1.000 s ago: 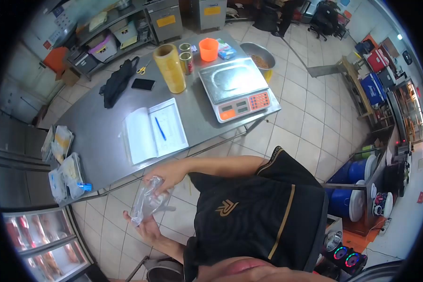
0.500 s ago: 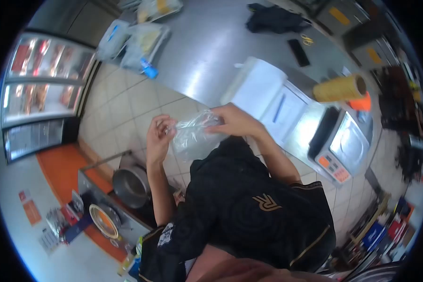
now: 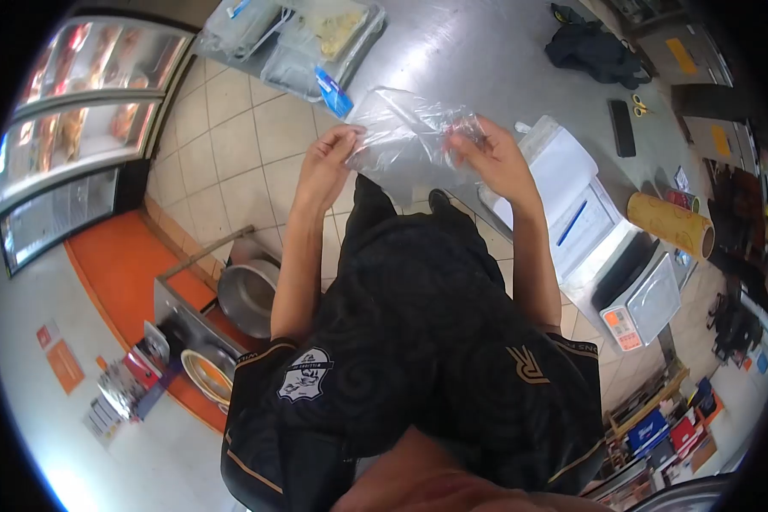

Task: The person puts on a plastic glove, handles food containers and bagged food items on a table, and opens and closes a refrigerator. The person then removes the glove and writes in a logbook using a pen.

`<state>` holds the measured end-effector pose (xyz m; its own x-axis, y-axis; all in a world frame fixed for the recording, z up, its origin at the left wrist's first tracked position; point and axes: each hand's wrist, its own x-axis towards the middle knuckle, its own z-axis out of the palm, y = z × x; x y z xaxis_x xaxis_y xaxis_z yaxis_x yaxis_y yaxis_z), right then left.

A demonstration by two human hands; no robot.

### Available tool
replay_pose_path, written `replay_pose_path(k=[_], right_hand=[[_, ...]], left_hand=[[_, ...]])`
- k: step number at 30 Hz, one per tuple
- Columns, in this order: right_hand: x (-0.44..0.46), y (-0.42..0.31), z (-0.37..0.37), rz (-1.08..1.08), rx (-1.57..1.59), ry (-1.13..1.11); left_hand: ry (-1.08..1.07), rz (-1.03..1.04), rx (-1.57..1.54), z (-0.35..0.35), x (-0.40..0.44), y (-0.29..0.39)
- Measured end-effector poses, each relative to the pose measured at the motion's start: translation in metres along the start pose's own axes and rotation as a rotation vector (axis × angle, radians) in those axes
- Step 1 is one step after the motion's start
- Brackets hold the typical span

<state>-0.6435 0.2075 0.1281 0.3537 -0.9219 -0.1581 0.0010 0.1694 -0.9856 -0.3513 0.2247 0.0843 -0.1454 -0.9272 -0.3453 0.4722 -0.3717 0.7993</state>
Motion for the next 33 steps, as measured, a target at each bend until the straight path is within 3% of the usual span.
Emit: replay_pose_path(k=[4,7,10,13,16,18,20,22,23,26,29,33], right_hand=[[0.045,-0.008,0.03,0.047,-0.021,0.251],[0.081,-0.021,0.056,0.055,-0.196,0.392],[0.11,-0.028,0.076,-0.026,-0.526,0.332],[0.127,-0.036,0.1,-0.033,-0.525,0.342],[0.133,-0.02,0.111,0.033,-0.554,0.535],[0.141,-0.044,0.137,-0.062,-1.126,0.836],[0.139,-0.059,0.167,-0.109,-1.328,1.009],[0.129,-0.058,0.191,-0.099,-1.145,1.063],[0.127,-0.053,0.194,-0.136,-0.996,0.835],[0.144,-0.036,0.215,-0.037,-0.232,0.621],[0.157,-0.017,0.21,-0.162,-0.197,0.752],[0.152,-0.013,0.193,-0.068,-0.281,0.734]], left_hand=[[-0.1,0.021,0.214,-0.045,0.049,0.048],[-0.321,0.17,0.231,-0.072,0.084,0.08],[-0.401,-0.04,0.244,-0.073,0.095,0.137],[-0.518,-0.119,0.385,-0.102,0.118,0.151],[-0.534,-0.181,0.423,-0.111,0.132,0.154],[-0.487,-0.133,0.441,-0.113,0.138,0.146],[-0.394,-0.111,0.405,-0.109,0.141,0.139],[-0.365,-0.116,0.462,-0.101,0.143,0.136],[-0.352,-0.118,0.493,-0.096,0.143,0.134],[-0.433,-0.104,0.49,-0.075,0.14,0.133],[-0.422,-0.114,0.412,-0.064,0.138,0.136],[-0.431,-0.084,0.494,-0.065,0.144,0.136]])
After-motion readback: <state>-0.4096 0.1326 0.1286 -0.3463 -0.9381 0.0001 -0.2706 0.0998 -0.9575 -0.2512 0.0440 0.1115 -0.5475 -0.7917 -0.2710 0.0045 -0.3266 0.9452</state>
